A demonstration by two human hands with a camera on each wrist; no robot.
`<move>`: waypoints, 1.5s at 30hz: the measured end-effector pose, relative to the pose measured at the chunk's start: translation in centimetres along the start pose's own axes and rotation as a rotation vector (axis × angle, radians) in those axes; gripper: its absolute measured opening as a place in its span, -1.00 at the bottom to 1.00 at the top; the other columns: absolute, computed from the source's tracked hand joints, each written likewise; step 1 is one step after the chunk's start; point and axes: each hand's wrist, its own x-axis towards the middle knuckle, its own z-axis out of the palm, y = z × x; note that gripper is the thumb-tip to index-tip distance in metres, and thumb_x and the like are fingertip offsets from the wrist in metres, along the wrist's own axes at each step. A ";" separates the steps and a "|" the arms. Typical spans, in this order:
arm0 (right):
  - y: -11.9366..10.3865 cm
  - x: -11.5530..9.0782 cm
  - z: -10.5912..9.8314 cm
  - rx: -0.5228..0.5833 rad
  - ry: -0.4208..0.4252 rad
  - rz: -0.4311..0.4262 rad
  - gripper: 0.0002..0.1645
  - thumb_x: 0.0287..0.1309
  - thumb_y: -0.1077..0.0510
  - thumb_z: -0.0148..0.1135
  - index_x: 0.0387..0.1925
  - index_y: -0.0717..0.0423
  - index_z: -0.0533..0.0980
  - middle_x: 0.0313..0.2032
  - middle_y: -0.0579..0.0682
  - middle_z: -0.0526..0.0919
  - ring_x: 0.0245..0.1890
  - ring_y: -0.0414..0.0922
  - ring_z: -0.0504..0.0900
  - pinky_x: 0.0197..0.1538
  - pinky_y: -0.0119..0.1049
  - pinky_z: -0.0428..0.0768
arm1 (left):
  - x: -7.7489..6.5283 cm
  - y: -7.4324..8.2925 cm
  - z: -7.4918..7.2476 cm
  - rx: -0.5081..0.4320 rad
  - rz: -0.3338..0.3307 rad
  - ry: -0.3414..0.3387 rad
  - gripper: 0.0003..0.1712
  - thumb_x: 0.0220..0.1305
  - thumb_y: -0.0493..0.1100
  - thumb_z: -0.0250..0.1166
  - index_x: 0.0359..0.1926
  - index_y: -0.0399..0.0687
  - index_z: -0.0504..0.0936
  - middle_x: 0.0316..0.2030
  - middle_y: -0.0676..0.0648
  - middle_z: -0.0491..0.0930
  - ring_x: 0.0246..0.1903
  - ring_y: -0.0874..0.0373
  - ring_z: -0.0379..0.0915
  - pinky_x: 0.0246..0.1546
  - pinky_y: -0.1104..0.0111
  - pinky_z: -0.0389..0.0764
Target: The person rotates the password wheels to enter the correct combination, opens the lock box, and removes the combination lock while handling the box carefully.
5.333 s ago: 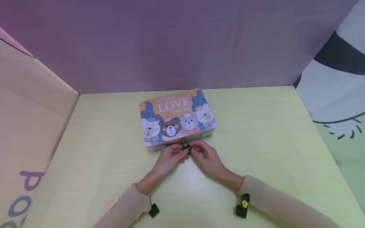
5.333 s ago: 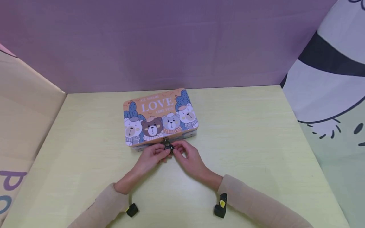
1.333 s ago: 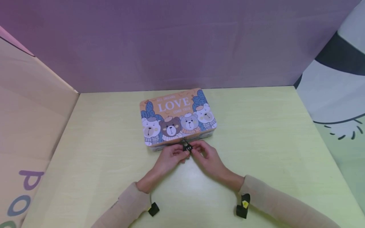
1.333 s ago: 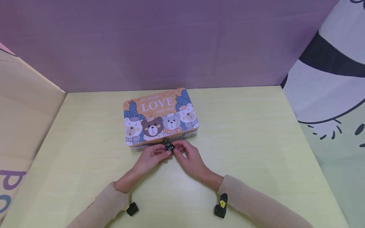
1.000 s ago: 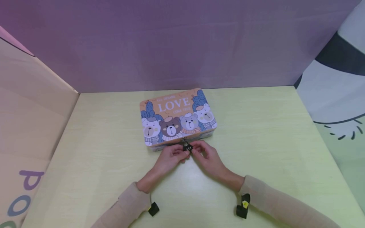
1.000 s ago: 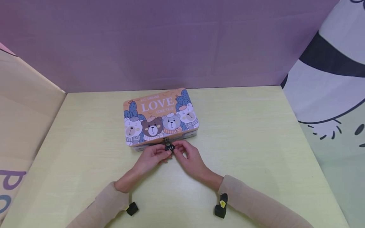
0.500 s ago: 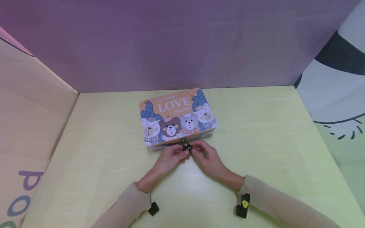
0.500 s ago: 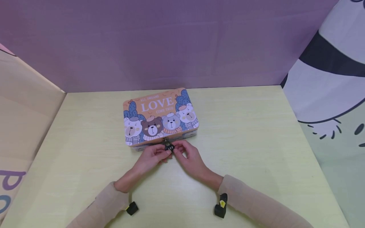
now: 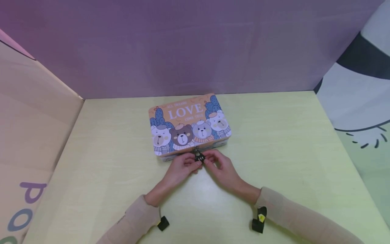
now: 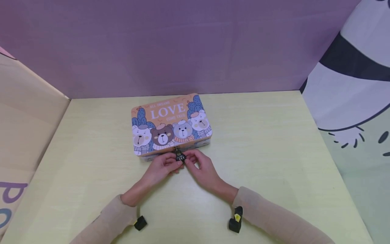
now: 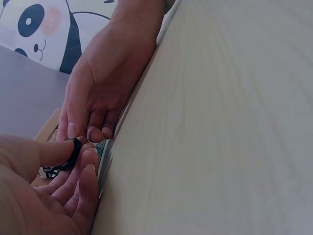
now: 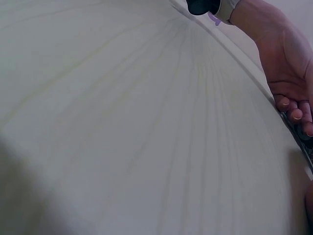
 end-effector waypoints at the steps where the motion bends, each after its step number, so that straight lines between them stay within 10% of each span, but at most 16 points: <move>1: 0.0 0.0 0.0 0.001 0.000 0.002 -0.69 0.37 0.33 0.22 0.11 0.20 0.55 -0.07 0.05 0.68 -0.08 -0.08 0.62 0.10 -0.33 0.64 | 0.0 0.0 0.0 0.001 0.000 -0.001 -0.72 0.36 -0.30 0.35 0.02 -0.38 0.60 -0.26 -0.20 0.75 -0.32 0.11 0.70 -0.19 0.32 0.76; 21: -0.1 0.1 -0.1 0.015 -0.002 -0.012 -0.69 0.37 0.33 0.21 0.12 0.20 0.54 -0.06 0.04 0.68 -0.07 -0.07 0.62 0.11 -0.33 0.64 | 0.2 0.1 -0.3 -0.084 -0.031 -0.032 -0.73 0.46 -0.28 0.20 0.04 -0.42 0.58 -0.20 -0.28 0.75 -0.34 0.14 0.66 -0.23 0.37 0.73; 45: -0.1 0.0 0.0 -0.004 -0.003 0.012 -0.69 0.36 0.32 0.24 0.10 0.18 0.56 -0.08 0.03 0.68 -0.08 -0.08 0.62 0.10 -0.33 0.63 | -0.1 0.0 0.3 0.084 0.057 0.015 -0.82 0.51 -0.26 0.17 -0.10 -0.30 0.64 -0.36 -0.11 0.73 -0.39 0.14 0.60 -0.35 0.42 0.66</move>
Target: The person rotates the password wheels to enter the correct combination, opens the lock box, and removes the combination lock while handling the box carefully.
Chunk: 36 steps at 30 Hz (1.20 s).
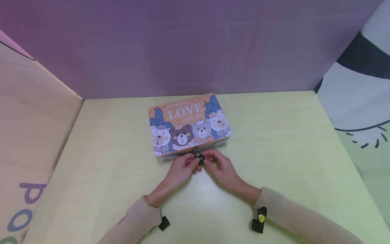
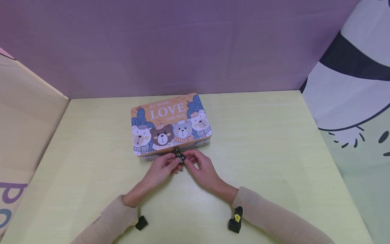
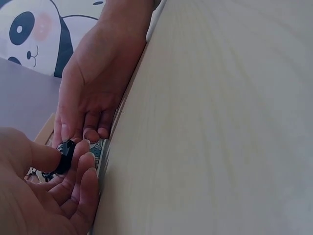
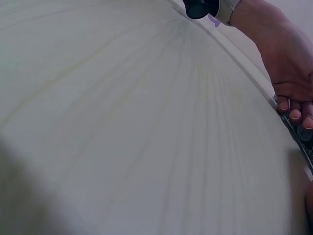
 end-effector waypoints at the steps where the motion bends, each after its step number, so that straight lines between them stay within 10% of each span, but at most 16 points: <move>1: 0.0 0.0 0.0 0.000 0.001 0.000 -0.69 0.36 0.32 0.23 0.10 0.18 0.56 -0.08 0.03 0.68 -0.08 -0.08 0.62 0.10 -0.33 0.63 | 0.0 0.0 0.0 0.002 0.004 -0.001 -0.82 0.51 -0.25 0.17 -0.09 -0.30 0.64 -0.36 -0.11 0.73 -0.39 0.15 0.60 -0.35 0.42 0.66; 36: -0.1 0.0 0.1 -0.010 -0.002 -0.013 -0.69 0.37 0.31 0.24 0.11 0.19 0.55 -0.08 0.03 0.69 -0.09 -0.10 0.63 0.10 -0.33 0.64 | 0.1 -0.2 0.0 -0.029 0.004 -0.020 -0.82 0.44 -0.30 0.25 -0.03 -0.35 0.61 -0.28 -0.15 0.74 -0.31 0.10 0.68 -0.21 0.34 0.76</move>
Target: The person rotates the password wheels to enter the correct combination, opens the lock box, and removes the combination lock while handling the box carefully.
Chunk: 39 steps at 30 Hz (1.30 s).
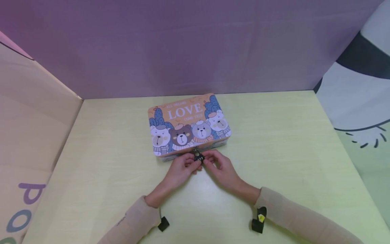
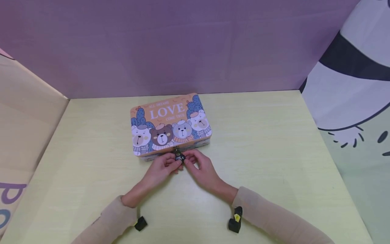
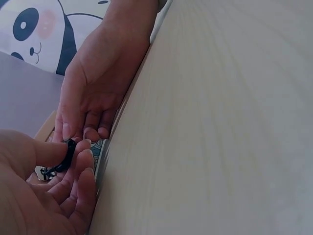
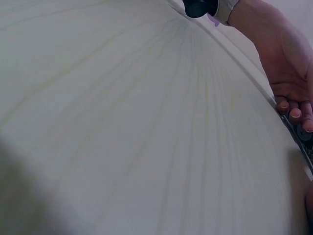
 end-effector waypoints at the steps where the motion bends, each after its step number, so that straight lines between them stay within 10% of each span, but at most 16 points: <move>1: 0.0 0.0 0.0 0.002 0.001 -0.001 -0.69 0.37 0.31 0.23 0.11 0.19 0.55 -0.09 0.03 0.69 -0.09 -0.10 0.63 0.10 -0.33 0.63 | 0.0 0.0 0.0 -0.004 -0.005 0.001 -0.82 0.44 -0.30 0.25 -0.03 -0.35 0.61 -0.28 -0.15 0.74 -0.30 0.10 0.68 -0.20 0.34 0.76; 39: 0.0 -0.1 -0.1 0.023 -0.004 0.011 -0.69 0.37 0.32 0.21 0.12 0.18 0.55 -0.11 0.04 0.68 -0.09 -0.04 0.62 0.09 -0.34 0.62 | 0.0 -0.1 0.0 -0.016 -0.009 -0.008 -0.77 0.42 -0.32 0.27 0.03 -0.36 0.58 -0.28 -0.15 0.75 -0.30 0.09 0.69 -0.20 0.34 0.76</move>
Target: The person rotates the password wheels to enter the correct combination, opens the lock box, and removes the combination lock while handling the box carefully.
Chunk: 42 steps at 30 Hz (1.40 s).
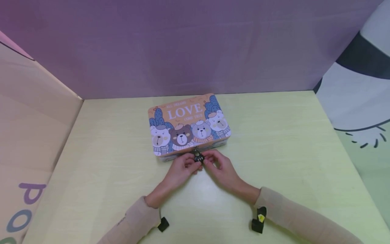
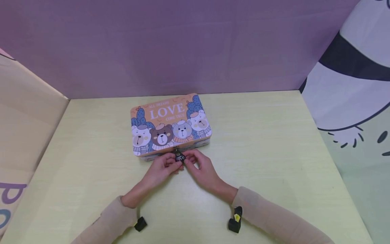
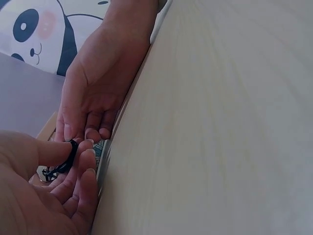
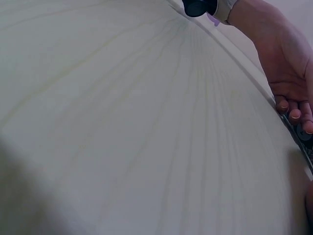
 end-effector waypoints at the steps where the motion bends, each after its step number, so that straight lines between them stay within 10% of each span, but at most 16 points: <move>1: 0.0 0.0 0.0 0.001 -0.001 0.000 -0.69 0.37 0.32 0.21 0.12 0.18 0.55 -0.11 0.04 0.68 -0.09 -0.03 0.62 0.09 -0.34 0.62 | 0.0 0.0 0.0 0.001 0.001 0.001 -0.77 0.42 -0.31 0.27 0.03 -0.36 0.58 -0.28 -0.15 0.75 -0.30 0.09 0.69 -0.21 0.34 0.76; 42: 0.1 0.0 0.0 0.007 -0.003 -0.013 -0.69 0.38 0.33 0.20 0.13 0.20 0.54 -0.11 0.05 0.68 -0.09 -0.04 0.63 0.09 -0.34 0.64 | 0.0 0.3 0.2 -0.038 -0.031 0.009 -0.80 0.42 -0.33 0.26 -0.01 -0.36 0.62 -0.27 -0.17 0.75 -0.26 0.07 0.71 -0.16 0.31 0.77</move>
